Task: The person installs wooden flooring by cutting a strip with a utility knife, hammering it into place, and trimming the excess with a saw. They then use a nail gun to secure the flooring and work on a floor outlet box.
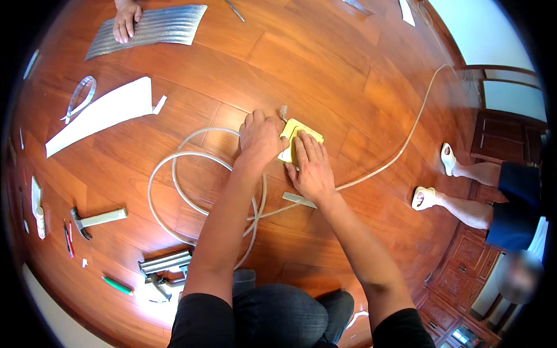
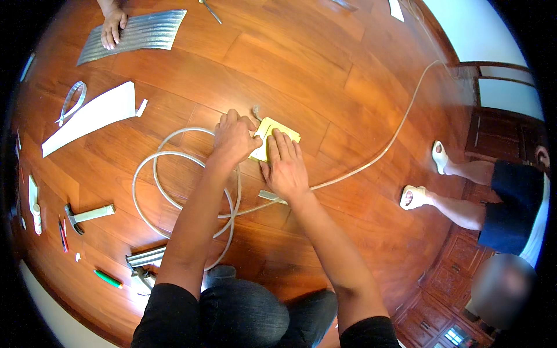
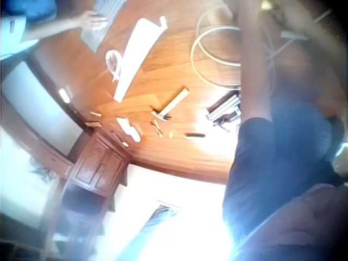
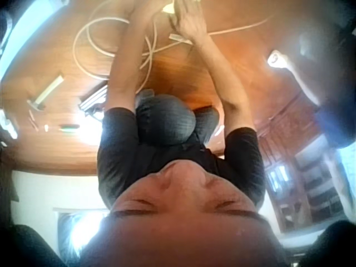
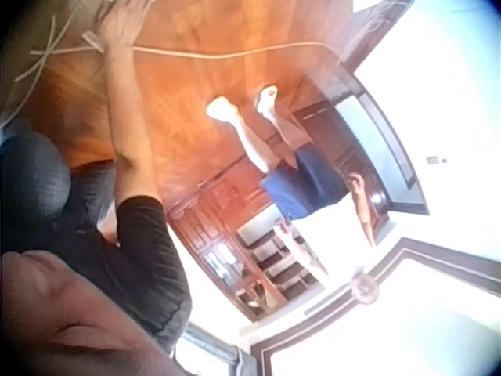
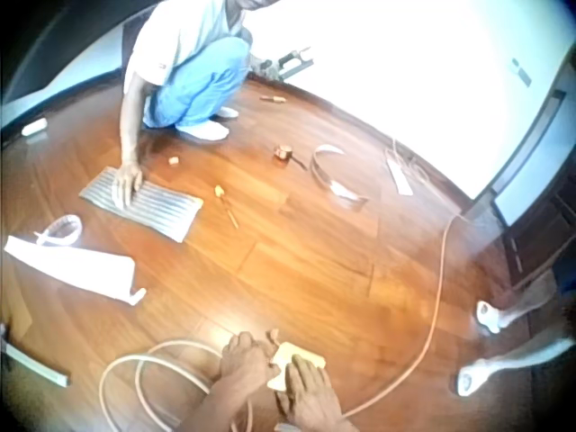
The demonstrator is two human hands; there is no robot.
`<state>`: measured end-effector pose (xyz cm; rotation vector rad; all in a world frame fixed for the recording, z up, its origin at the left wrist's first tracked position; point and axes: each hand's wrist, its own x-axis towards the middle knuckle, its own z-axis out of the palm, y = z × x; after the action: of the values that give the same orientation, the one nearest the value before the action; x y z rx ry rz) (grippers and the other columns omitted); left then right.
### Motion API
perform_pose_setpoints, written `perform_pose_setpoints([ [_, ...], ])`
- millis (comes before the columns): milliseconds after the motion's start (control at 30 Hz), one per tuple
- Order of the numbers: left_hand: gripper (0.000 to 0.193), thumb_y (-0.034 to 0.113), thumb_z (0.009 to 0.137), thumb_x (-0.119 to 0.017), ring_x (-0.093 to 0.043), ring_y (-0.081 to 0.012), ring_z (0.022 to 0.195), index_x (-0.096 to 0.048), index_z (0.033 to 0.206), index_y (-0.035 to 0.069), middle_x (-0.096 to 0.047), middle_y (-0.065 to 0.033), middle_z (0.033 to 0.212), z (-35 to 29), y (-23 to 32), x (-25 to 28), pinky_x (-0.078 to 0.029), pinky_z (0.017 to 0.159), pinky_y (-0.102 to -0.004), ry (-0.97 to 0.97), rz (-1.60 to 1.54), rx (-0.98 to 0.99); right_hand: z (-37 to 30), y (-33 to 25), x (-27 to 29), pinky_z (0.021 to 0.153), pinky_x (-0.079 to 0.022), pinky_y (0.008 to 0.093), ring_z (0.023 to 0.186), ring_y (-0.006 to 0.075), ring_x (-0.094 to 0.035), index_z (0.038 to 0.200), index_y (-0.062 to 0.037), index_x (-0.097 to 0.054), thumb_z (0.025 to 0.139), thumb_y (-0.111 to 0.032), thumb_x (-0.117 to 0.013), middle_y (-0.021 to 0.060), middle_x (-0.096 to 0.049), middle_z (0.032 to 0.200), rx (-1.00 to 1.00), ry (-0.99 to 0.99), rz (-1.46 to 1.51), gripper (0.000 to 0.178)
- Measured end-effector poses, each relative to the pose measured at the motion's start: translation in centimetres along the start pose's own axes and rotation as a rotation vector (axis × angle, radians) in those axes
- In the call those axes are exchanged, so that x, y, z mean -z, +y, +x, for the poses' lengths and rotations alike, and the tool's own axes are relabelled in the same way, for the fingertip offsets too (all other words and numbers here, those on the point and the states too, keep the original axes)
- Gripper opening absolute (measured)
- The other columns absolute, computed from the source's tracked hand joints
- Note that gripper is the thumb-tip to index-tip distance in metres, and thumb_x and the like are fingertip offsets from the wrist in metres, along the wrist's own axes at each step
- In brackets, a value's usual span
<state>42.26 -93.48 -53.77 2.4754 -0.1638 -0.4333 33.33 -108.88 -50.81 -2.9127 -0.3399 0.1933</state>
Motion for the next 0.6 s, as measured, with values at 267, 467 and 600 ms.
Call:
perform_pose_setpoints([
  [267,0.031,0.030,0.074,-0.079,-0.056,-0.0304,0.115,-0.073,0.098,0.011,-0.058,-0.0106,0.113,-0.2,0.0,-0.9,-0.048,0.098,-0.0447,0.093,0.007,-0.013,1.3,2.2,2.6,0.120,-0.034,0.0500,0.142,0.0321,-0.045,0.141,-0.0059,-0.055,0.090,-0.033,-0.072,0.0116,-0.049,0.153,0.252,-0.062,-0.099,0.061],
  [467,0.030,0.028,0.074,-0.081,-0.056,-0.0307,0.114,-0.071,0.095,0.010,-0.058,-0.0115,0.111,-0.4,-0.9,-0.6,-0.048,0.098,-0.0438,0.077,-0.046,-0.062,3.3,4.4,4.5,0.111,-0.041,0.0428,0.123,0.0234,-0.056,0.116,-0.0112,-0.064,0.091,-0.034,-0.070,0.0033,-0.063,0.125,0.540,-0.024,-0.240,0.034],
  [600,0.028,0.028,0.075,-0.081,-0.056,-0.0305,0.114,-0.071,0.094,0.009,-0.058,-0.0105,0.109,-0.5,-0.7,-0.6,-0.048,0.098,-0.0438,0.080,-0.042,-0.062,2.3,6.0,5.2,0.098,-0.047,0.0381,0.110,0.0231,-0.059,0.114,-0.0110,-0.064,0.088,-0.033,-0.072,0.0048,-0.063,0.123,0.554,-0.031,-0.191,0.034],
])
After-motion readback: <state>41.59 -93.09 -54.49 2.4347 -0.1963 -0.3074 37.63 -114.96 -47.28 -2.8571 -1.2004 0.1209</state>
